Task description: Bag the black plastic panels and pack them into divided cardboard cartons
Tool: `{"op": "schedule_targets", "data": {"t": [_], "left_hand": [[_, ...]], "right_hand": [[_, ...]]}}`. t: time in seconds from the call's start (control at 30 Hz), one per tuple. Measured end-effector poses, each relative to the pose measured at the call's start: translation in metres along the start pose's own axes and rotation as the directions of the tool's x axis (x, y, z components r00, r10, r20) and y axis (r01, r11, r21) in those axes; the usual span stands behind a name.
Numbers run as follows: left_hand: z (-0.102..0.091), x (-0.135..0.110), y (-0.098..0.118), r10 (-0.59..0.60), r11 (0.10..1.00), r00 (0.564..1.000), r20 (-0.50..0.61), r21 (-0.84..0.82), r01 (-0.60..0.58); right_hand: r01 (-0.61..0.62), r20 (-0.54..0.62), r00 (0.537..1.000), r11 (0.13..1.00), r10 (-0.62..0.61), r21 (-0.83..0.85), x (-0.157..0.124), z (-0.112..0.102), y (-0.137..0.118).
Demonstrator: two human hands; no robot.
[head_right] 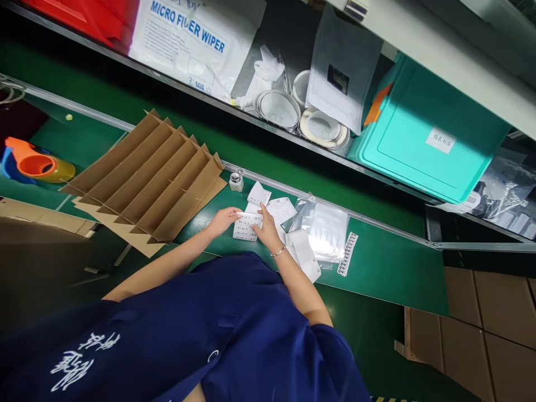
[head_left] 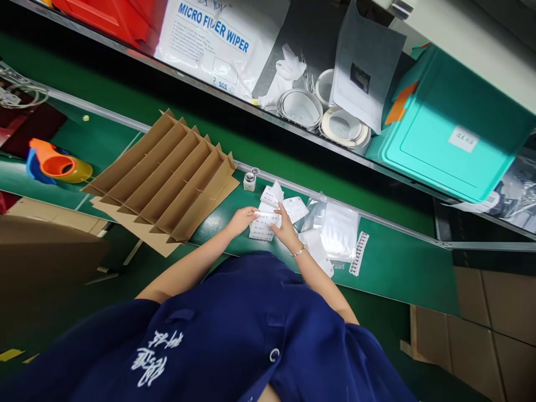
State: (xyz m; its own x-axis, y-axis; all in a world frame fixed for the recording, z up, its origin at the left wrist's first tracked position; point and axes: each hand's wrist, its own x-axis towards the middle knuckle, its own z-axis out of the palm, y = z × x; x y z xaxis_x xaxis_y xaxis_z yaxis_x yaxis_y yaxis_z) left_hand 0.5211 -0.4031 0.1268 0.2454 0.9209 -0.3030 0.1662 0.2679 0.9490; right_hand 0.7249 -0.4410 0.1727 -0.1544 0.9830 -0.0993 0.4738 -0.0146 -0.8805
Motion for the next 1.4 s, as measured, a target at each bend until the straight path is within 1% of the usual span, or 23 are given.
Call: {"op": "schedule_targets", "data": {"t": [0.1, 0.2, 0.27, 0.33, 0.4, 0.47, 0.53, 0.6, 0.67, 0.73, 0.77, 0.8, 0.87, 0.93, 1.0, 1.03, 1.1, 1.17, 1.27, 1.33, 1.4], "left_hand": [[-0.010, -0.004, 0.010, 0.045, 0.999, 0.999, 0.001, 0.013, -0.045], [-0.019, -0.005, 0.019, 0.087, 0.994, 0.996, 0.014, 0.066, -0.088], [-0.023, -0.005, 0.025, 0.111, 0.987, 0.993, 0.045, 0.109, -0.115], [-0.023, -0.004, 0.029, 0.127, 0.979, 0.988, 0.090, 0.150, -0.140], [-0.020, -0.002, 0.032, 0.132, 0.969, 0.982, 0.132, 0.190, -0.156], [-0.016, 0.002, 0.033, 0.125, 0.960, 0.979, 0.162, 0.230, -0.160], [-0.012, 0.007, 0.033, 0.109, 0.950, 0.977, 0.182, 0.270, -0.156], [-0.010, 0.013, 0.032, 0.086, 0.941, 0.977, 0.194, 0.307, -0.144], [-0.010, 0.017, 0.031, 0.054, 0.929, 0.981, 0.188, 0.350, -0.119], [-0.010, 0.018, 0.031, 0.016, 0.914, 0.988, 0.154, 0.398, -0.077], [-0.010, 0.017, 0.032, -0.001, 0.906, 0.992, 0.124, 0.420, -0.052], [-0.008, 0.015, 0.034, -0.013, 0.899, 0.996, 0.087, 0.436, -0.027], [-0.001, 0.006, 0.043, -0.009, 0.895, 1.000, 0.005, 0.447, 0.006], [0.012, -0.005, 0.058, 0.033, 0.906, 0.998, -0.061, 0.424, -0.004], [0.030, -0.017, 0.077, 0.094, 0.928, 0.991, -0.100, 0.370, -0.051], [0.039, -0.022, 0.087, 0.122, 0.939, 0.986, -0.114, 0.334, -0.078], [0.055, -0.031, 0.105, 0.156, 0.962, 0.977, -0.142, 0.247, -0.118], [0.066, -0.041, 0.117, 0.157, 0.981, 0.971, -0.178, 0.146, -0.131], [0.077, -0.060, 0.123, 0.131, 0.991, 0.964, -0.233, 0.012, -0.132], [0.083, -0.077, 0.120, 0.113, 0.991, 0.957, -0.267, -0.042, -0.128], [0.085, -0.093, 0.116, 0.095, 0.990, 0.941, -0.324, -0.072, -0.125]], "right_hand": [[-0.048, -0.057, 0.997, 0.999, 0.048, -0.006, 0.012, 0.015, -0.006], [-0.047, -0.069, 0.997, 0.999, 0.046, -0.008, 0.014, 0.015, -0.010], [-0.040, -0.059, 0.997, 0.999, 0.041, 0.013, 0.013, 0.012, -0.012], [-0.027, -0.055, 0.998, 0.998, 0.030, 0.055, 0.014, 0.009, -0.015], [-0.006, -0.053, 0.999, 0.998, 0.010, 0.061, 0.015, 0.009, -0.019], [0.009, -0.069, 0.998, 1.000, -0.009, 0.003, 0.016, 0.009, -0.024], [0.027, -0.133, 0.990, 0.997, -0.038, -0.077, 0.014, 0.007, -0.029], [0.054, -0.252, 0.964, 0.992, -0.082, -0.117, 0.008, -0.001, -0.034], [0.078, -0.403, 0.909, 0.994, -0.103, -0.077, -0.001, -0.016, -0.037], [0.106, -0.524, 0.850, 0.993, -0.061, 0.057, -0.008, -0.035, -0.039], [0.121, -0.553, 0.833, 0.981, -0.017, 0.153, -0.011, -0.046, -0.040], [0.133, -0.556, 0.830, 0.956, 0.037, 0.261, -0.014, -0.056, -0.040], [0.137, -0.497, 0.857, 0.867, 0.139, 0.480, -0.018, -0.074, -0.042], [0.103, -0.376, 0.905, 0.752, 0.201, 0.651, -0.022, -0.086, -0.044], [0.036, -0.225, 0.953, 0.661, 0.204, 0.749, -0.027, -0.091, -0.047], [-0.004, -0.150, 0.970, 0.635, 0.189, 0.772, -0.030, -0.092, -0.048], [-0.075, -0.018, 0.989, 0.607, 0.145, 0.791, -0.037, -0.093, -0.050], [-0.122, 0.081, 0.992, 0.580, 0.096, 0.805, -0.044, -0.092, -0.050], [-0.196, 0.214, 0.977, 0.515, 0.025, 0.835, -0.050, -0.089, -0.048], [-0.263, 0.316, 0.948, 0.481, -0.030, 0.836, -0.051, -0.084, -0.048], [-0.328, 0.412, 0.907, 0.461, -0.092, 0.825, -0.051, -0.075, -0.051]]}}
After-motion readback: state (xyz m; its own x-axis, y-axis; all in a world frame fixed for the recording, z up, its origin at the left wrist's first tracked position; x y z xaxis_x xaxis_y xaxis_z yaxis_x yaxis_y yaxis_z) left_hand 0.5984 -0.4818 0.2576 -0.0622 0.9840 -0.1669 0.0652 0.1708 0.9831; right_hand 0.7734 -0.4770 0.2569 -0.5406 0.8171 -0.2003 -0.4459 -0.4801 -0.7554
